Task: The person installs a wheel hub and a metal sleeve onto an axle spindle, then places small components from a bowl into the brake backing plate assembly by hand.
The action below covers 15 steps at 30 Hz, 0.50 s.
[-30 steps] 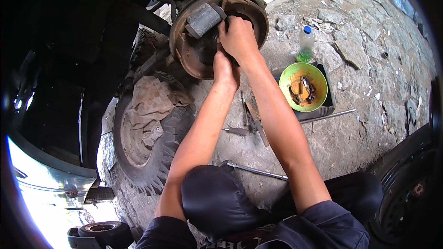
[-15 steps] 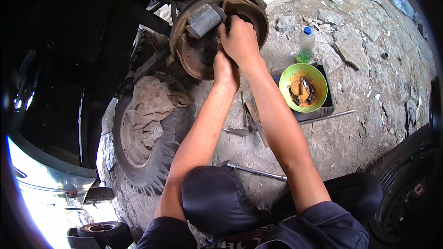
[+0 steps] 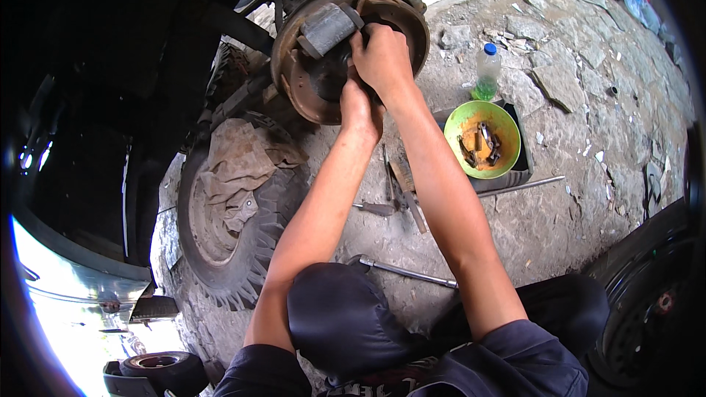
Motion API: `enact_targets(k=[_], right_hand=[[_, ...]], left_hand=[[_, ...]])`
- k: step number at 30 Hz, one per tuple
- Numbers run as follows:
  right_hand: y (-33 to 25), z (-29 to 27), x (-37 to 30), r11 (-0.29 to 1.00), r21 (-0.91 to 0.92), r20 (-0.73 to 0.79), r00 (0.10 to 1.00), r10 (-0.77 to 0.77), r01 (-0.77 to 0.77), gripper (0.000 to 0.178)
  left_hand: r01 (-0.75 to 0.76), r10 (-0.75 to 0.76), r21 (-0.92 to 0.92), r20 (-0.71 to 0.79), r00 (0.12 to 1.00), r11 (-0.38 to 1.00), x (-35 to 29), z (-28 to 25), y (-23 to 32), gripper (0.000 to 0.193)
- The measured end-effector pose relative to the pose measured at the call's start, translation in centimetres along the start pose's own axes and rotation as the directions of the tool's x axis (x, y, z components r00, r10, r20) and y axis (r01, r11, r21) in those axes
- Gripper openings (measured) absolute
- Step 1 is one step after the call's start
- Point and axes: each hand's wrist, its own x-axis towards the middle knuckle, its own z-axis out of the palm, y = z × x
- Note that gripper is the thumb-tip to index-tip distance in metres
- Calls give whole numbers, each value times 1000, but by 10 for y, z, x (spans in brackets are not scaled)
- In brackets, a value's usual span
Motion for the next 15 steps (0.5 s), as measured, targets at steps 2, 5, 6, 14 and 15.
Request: enact_targets(k=[2,5,6,14,15], right_hand=[[2,1,1,1000,22,-36,999,-17,18,22],[-3,-2,-3,987,157,-86,995,46,-32,20],[-1,-1,-3,988,152,-86,996,34,-20,21],[-3,-11,-7,977,187,12,995,97,-98,24],[-2,-9,-7,982,179,-29,997,75,-68,22]], left_hand=[[-14,14,-11,25,1000,1000,1,-1,0,49],[-10,11,-20,41,999,1000,5,-7,-2,51],[-5,6,-22,47,999,1000,7,-7,-2,51],[-6,6,-30,3,1000,1000,2,-2,-6,53],[-7,8,-47,13,1000,999,3,-2,-7,54]])
